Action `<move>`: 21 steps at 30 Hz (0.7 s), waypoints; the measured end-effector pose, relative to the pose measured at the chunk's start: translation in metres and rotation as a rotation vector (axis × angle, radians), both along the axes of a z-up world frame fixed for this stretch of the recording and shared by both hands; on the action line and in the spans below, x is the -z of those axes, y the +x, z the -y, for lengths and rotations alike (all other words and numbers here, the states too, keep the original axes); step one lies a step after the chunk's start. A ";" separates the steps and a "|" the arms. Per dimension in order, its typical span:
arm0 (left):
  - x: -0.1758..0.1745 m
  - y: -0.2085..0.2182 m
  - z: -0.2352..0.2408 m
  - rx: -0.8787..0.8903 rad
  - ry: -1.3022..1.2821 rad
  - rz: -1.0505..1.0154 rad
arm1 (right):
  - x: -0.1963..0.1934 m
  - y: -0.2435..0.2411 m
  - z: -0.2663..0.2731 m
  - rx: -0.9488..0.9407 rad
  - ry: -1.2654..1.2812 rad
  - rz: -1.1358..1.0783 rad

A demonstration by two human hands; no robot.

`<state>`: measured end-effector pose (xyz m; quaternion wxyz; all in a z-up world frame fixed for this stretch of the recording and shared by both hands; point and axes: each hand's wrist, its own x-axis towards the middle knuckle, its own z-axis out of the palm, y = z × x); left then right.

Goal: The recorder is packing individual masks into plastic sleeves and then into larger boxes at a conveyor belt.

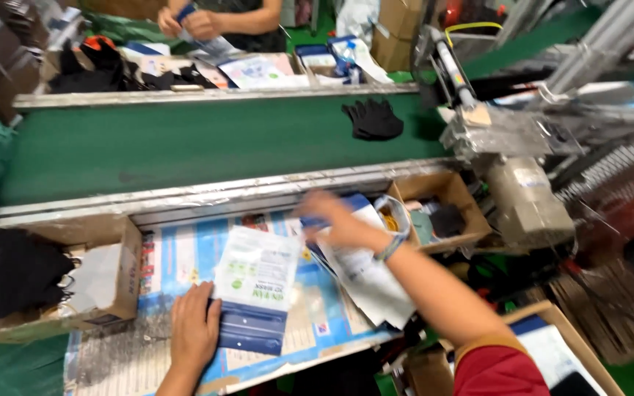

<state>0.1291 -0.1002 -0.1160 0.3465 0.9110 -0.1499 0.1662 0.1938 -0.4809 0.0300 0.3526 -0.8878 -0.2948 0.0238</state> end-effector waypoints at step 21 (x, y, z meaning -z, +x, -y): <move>-0.055 0.032 0.019 -0.070 -0.053 0.030 | 0.051 0.170 -0.120 0.587 -0.042 0.410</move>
